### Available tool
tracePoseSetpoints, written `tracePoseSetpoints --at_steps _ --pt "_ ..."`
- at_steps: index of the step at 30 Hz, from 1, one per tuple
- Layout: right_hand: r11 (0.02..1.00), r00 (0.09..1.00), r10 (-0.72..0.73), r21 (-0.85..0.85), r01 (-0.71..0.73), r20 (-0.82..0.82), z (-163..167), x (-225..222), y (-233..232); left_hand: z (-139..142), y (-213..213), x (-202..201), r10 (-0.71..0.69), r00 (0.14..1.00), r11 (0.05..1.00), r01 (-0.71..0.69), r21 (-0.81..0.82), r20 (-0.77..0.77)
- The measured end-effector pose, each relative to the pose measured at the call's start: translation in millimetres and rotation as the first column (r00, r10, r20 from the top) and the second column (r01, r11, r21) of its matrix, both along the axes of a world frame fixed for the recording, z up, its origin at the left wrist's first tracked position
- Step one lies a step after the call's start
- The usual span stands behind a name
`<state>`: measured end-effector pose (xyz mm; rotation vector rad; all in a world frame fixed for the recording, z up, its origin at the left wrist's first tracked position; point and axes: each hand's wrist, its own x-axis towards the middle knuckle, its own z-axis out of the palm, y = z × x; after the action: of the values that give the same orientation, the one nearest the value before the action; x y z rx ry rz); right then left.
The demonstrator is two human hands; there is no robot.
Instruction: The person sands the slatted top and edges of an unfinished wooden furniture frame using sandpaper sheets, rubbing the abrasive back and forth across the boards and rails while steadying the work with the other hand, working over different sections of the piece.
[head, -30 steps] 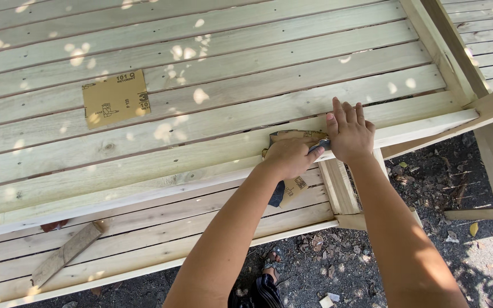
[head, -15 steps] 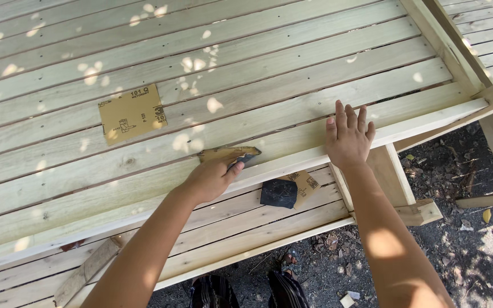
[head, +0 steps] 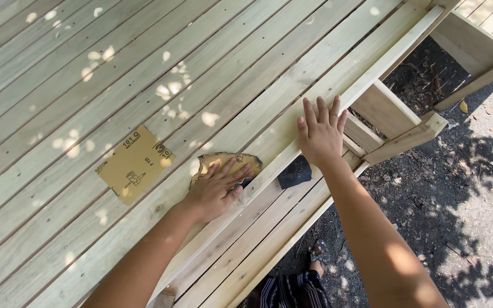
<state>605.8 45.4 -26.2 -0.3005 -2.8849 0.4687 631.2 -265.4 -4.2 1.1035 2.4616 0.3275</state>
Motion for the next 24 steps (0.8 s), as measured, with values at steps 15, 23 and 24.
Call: tracePoseSetpoints --at_steps 15,23,24 --pt "0.996 0.993 -0.088 0.002 0.088 0.080 9.1 -2.0 -4.2 12.3 15.0 -22.9 -0.100 0.993 0.994 0.097 0.043 0.060" --pt "0.995 0.995 -0.094 0.035 0.093 0.036 0.6 -3.0 -8.1 -18.3 101.1 -68.0 -0.064 0.992 0.985 0.080 0.155 -0.106" --pt "0.996 0.995 -0.092 0.020 0.092 0.023 0.8 -1.9 -7.0 -19.5 128.9 -80.8 -0.050 0.990 0.991 0.066 0.117 -0.135"
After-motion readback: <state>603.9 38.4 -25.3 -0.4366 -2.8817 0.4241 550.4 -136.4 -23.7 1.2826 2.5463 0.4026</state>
